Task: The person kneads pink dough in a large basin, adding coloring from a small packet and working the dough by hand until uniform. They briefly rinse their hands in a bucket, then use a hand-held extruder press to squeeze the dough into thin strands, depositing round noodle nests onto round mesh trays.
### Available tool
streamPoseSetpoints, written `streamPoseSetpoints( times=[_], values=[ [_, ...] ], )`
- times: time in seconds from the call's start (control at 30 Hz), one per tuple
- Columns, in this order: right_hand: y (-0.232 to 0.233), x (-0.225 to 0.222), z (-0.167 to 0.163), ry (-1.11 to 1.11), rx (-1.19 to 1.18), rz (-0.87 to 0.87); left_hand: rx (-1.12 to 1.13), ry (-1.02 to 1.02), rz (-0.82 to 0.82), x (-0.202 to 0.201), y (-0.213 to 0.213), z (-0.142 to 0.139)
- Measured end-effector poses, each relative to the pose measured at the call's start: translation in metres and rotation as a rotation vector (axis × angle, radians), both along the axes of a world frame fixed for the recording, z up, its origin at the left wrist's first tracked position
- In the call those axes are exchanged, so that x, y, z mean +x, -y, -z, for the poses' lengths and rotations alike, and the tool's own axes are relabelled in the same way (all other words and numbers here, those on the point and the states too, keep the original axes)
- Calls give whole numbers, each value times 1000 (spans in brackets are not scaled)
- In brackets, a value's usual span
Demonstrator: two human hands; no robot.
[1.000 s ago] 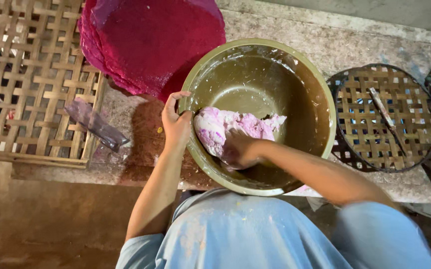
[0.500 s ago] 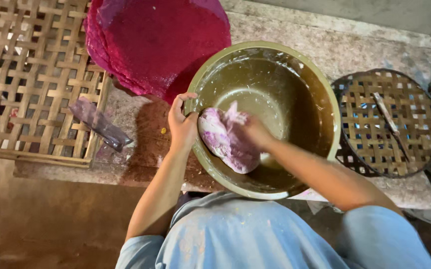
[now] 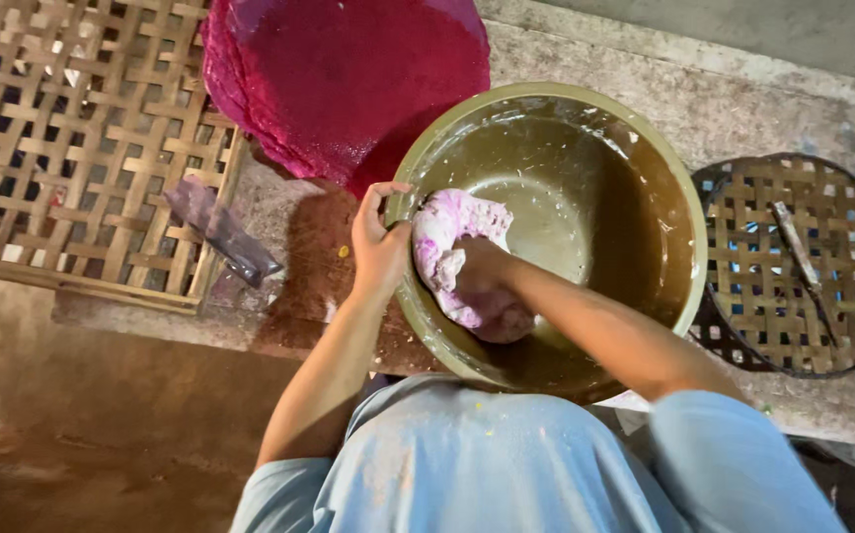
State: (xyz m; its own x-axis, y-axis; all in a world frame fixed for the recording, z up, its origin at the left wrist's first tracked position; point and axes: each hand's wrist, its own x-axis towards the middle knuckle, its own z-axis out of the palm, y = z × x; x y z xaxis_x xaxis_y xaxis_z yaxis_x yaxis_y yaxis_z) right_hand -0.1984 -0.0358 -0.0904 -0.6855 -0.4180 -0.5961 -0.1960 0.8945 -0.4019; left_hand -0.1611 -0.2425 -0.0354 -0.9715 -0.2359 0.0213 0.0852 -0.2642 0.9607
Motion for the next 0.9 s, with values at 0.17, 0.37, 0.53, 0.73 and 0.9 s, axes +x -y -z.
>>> streamPoseSetpoints(
  times=[0.17, 0.37, 0.53, 0.73, 0.9],
  values=[
    [-84, 6, -61, 177, -531, 78, 23, -38, 3, -5, -4, 5],
    [-50, -76, -38, 520, -802, 702, 33, -43, -8, -10, -6, 9],
    [11, -52, -43, 509, -476, 605, -2, -20, 20, -12, -3, -2],
    [-71, 41, -114, 333, -218, 136, 100, -22, 67, -5, -2, -10],
    [-45, 80, -85, -705, 57, -178, 87, -11, 55, -4, -5, -7]
  ],
)
